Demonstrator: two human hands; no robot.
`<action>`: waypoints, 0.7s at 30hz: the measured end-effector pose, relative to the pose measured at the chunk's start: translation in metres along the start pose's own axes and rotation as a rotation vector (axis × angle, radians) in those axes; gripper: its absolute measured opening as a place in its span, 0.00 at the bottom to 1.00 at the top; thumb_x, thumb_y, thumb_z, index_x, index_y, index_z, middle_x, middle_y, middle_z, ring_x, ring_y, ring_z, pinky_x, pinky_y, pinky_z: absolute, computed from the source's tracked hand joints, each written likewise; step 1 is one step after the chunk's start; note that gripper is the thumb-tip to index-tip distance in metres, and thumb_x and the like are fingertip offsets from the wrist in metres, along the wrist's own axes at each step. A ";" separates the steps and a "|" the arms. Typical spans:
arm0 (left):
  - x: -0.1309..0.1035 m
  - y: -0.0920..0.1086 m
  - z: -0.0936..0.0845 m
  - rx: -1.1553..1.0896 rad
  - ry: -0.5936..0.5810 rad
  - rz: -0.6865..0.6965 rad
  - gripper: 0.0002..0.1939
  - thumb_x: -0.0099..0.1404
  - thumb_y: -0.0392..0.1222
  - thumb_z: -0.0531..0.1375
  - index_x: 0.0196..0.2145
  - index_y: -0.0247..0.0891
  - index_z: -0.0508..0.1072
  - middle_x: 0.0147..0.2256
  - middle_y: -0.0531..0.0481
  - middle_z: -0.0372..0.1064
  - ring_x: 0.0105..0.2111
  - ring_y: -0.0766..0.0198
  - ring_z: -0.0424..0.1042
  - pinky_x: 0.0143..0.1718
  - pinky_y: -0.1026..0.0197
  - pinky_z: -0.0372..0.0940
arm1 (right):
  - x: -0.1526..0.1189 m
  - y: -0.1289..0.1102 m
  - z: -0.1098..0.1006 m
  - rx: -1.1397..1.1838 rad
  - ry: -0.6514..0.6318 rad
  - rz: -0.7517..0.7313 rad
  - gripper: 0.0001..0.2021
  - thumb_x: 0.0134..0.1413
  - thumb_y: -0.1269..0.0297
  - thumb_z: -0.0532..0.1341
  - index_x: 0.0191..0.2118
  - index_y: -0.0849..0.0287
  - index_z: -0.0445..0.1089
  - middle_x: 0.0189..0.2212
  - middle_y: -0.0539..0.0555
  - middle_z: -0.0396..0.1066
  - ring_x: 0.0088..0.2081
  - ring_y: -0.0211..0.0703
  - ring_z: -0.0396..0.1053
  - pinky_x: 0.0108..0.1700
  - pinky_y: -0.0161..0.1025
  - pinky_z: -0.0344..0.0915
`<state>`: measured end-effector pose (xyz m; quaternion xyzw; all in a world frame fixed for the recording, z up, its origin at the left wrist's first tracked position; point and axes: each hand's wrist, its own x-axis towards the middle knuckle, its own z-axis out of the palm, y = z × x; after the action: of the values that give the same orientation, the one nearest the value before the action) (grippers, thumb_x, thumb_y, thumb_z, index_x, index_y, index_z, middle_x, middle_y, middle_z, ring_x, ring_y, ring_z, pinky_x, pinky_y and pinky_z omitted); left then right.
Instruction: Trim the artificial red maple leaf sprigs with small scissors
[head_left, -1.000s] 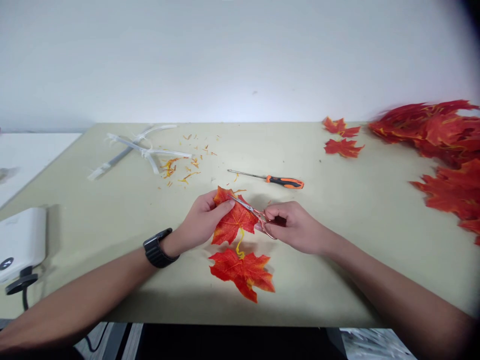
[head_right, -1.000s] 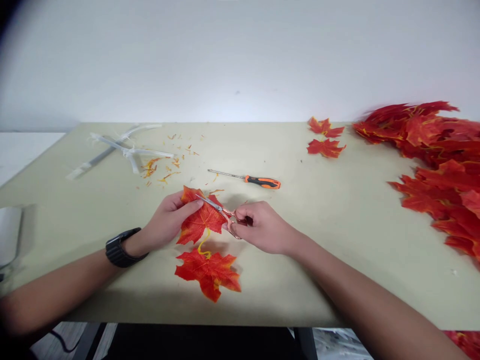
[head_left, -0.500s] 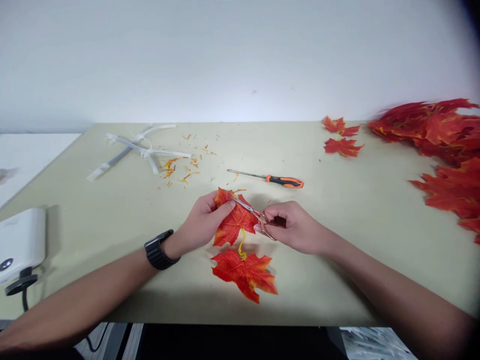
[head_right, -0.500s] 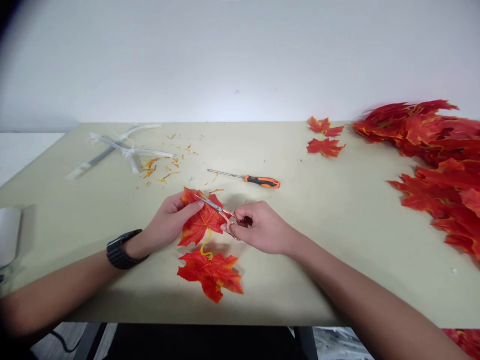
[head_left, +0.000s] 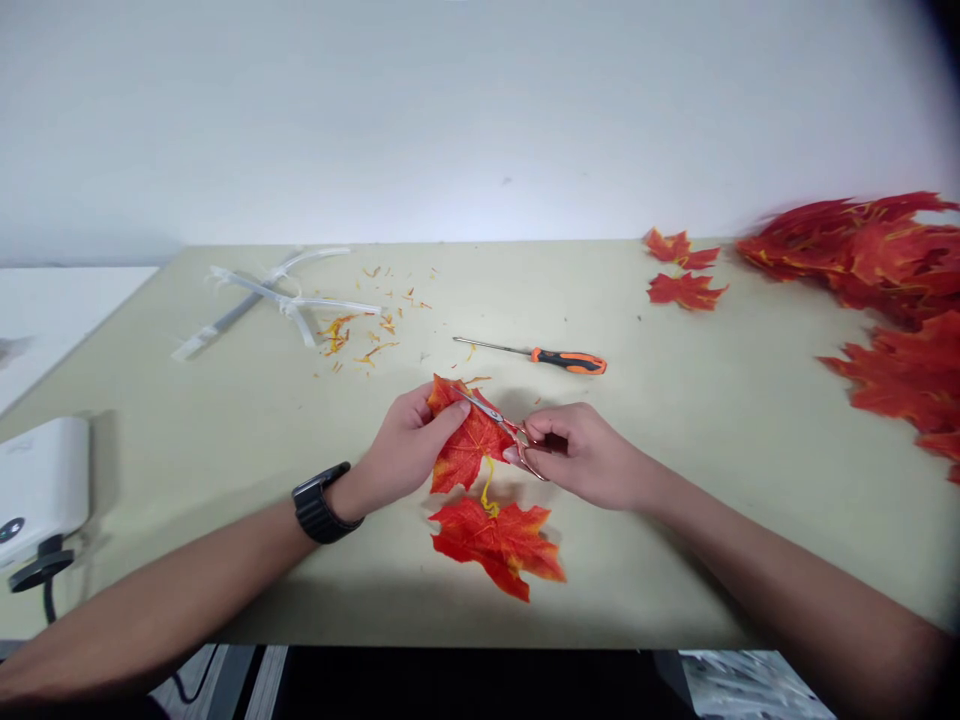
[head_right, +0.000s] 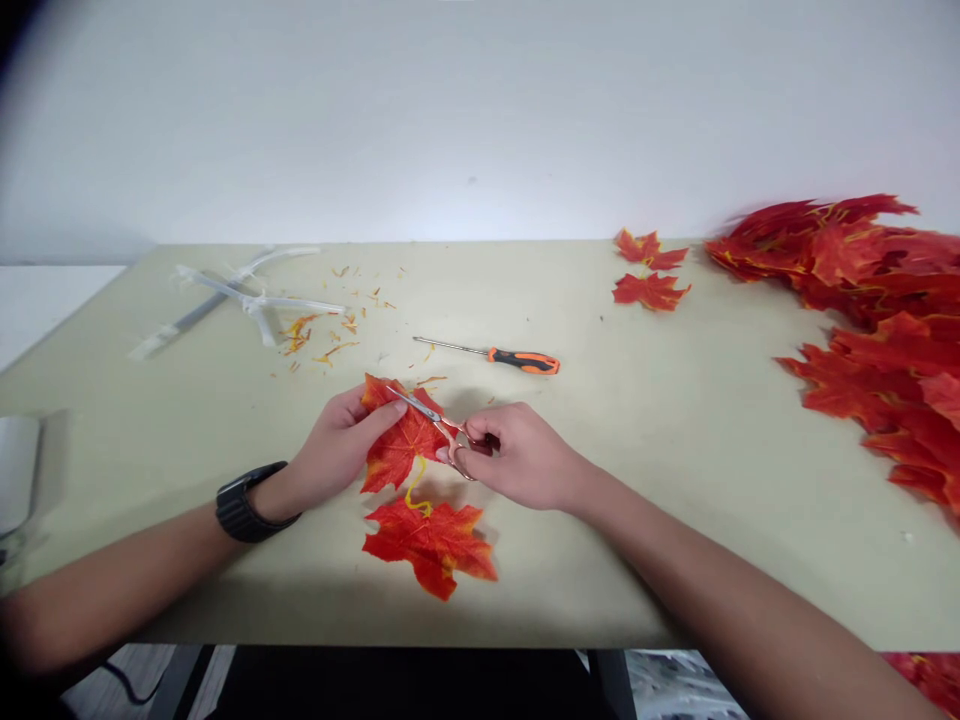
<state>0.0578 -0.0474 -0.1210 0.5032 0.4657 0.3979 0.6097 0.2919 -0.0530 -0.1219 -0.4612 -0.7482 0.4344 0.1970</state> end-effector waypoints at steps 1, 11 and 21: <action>0.000 -0.001 0.000 -0.008 -0.001 0.007 0.12 0.66 0.48 0.64 0.37 0.34 0.76 0.34 0.47 0.78 0.31 0.64 0.75 0.34 0.63 0.70 | 0.000 0.000 0.001 -0.007 0.003 0.001 0.21 0.59 0.62 0.62 0.23 0.58 0.50 0.21 0.45 0.50 0.24 0.32 0.46 0.25 0.35 0.44; -0.001 -0.005 0.001 -0.024 0.038 0.038 0.10 0.67 0.46 0.64 0.35 0.35 0.76 0.32 0.49 0.77 0.29 0.67 0.73 0.32 0.66 0.69 | 0.001 -0.002 0.001 0.012 -0.006 0.020 0.20 0.60 0.62 0.61 0.22 0.58 0.51 0.20 0.45 0.53 0.23 0.32 0.48 0.24 0.35 0.46; -0.003 -0.002 0.003 0.005 0.079 0.049 0.10 0.65 0.46 0.65 0.34 0.35 0.76 0.32 0.48 0.77 0.28 0.65 0.73 0.31 0.64 0.69 | 0.001 -0.003 0.002 -0.011 -0.018 0.029 0.19 0.60 0.61 0.61 0.22 0.58 0.54 0.20 0.45 0.54 0.23 0.32 0.50 0.24 0.35 0.47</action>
<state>0.0601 -0.0514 -0.1222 0.4998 0.4778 0.4311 0.5797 0.2888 -0.0540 -0.1208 -0.4689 -0.7455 0.4374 0.1816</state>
